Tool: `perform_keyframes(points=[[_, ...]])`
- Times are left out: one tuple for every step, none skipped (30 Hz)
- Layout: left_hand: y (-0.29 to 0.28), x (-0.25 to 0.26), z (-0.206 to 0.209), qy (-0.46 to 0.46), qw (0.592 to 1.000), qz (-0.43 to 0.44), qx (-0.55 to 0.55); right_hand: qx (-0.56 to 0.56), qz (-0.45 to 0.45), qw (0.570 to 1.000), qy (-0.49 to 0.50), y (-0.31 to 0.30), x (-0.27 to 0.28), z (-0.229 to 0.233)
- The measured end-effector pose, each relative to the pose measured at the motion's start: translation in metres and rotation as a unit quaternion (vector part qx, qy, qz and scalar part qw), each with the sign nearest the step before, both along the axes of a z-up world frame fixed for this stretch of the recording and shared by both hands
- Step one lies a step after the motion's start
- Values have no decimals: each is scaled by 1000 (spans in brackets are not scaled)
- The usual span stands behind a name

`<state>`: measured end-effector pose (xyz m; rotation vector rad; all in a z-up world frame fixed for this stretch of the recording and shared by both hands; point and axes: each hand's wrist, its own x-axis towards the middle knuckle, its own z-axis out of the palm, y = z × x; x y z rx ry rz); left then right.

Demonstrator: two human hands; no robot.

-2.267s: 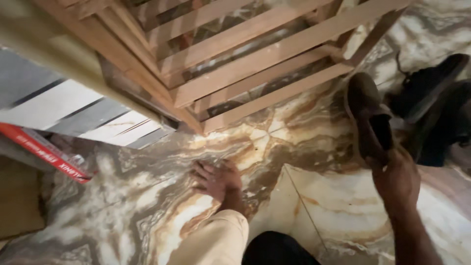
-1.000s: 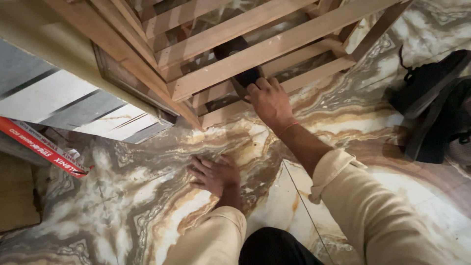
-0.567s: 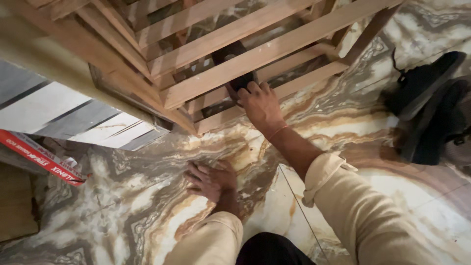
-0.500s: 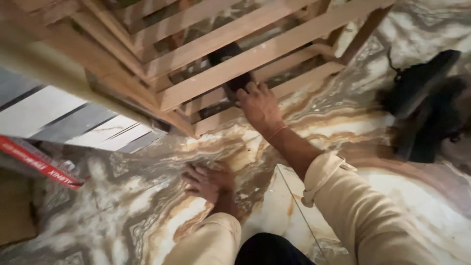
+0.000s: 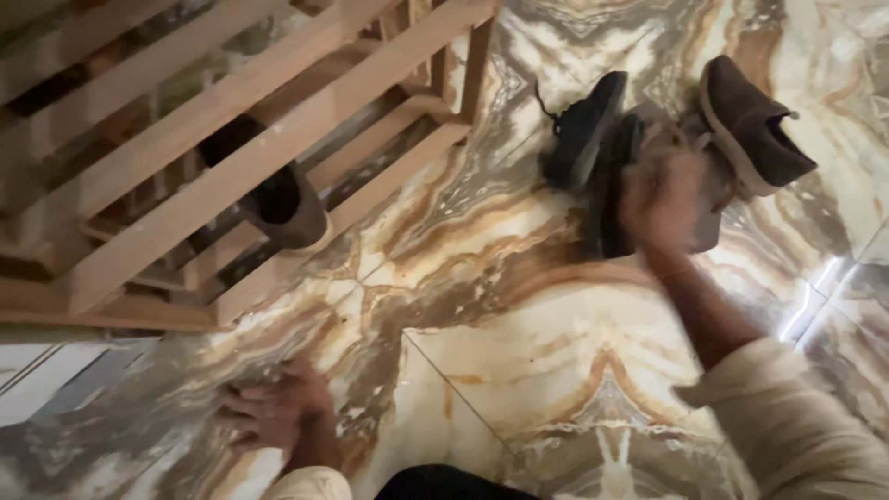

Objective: The person removes various shoes and sandals from a wooden shoe rack and places them on the floor. They then pick up the footwear from the floor and place them back onto the rack, repeating this process for multiple pairs.

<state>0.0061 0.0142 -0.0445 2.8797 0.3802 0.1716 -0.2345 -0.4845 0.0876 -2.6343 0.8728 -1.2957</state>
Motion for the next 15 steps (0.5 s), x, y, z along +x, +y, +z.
perform_keyframes(points=[[0,2,2,29,1000,1,10,0,-46,997,63,-34,-35,-6],[1,4,3,57,998,4,20,29,-107,993,49,-76,-56,-13],[0,4,2,52,999,7,8,-9,-112,991,78,-113,-84,-16],[1,6,1,45,999,12,-4,32,-165,980,107,-148,-103,-21],[2,5,-1,38,999,17,-17,75,-216,964,135,-176,-121,-25],[3,4,-4,19,1000,6,-7,117,-202,953,193,-200,-144,-22],[3,2,-7,0,1000,-4,4,158,-186,937,250,-217,-159,-24],[5,2,-10,-20,1000,-13,15,191,-226,916,273,-229,-166,-28],[5,1,-14,-51,998,-21,27,221,-266,891,295,-237,-172,-30],[5,-1,-17,-81,995,-28,42,212,-257,885,326,-238,-175,-35],[7,-3,-19,-110,992,-35,57,201,-248,878,357,-240,-178,-38],[9,-4,-19,-106,993,-33,47,191,-240,870,387,-238,-179,-40],[8,-4,-19,-102,994,-30,37,202,-245,854,412,-235,-182,-41],[6,-3,-19,-98,994,-29,26,213,-247,842,430,-231,-184,-41],[3,-1,-18,-96,995,-28,22,219,-249,834,441,-226,-183,-41]])
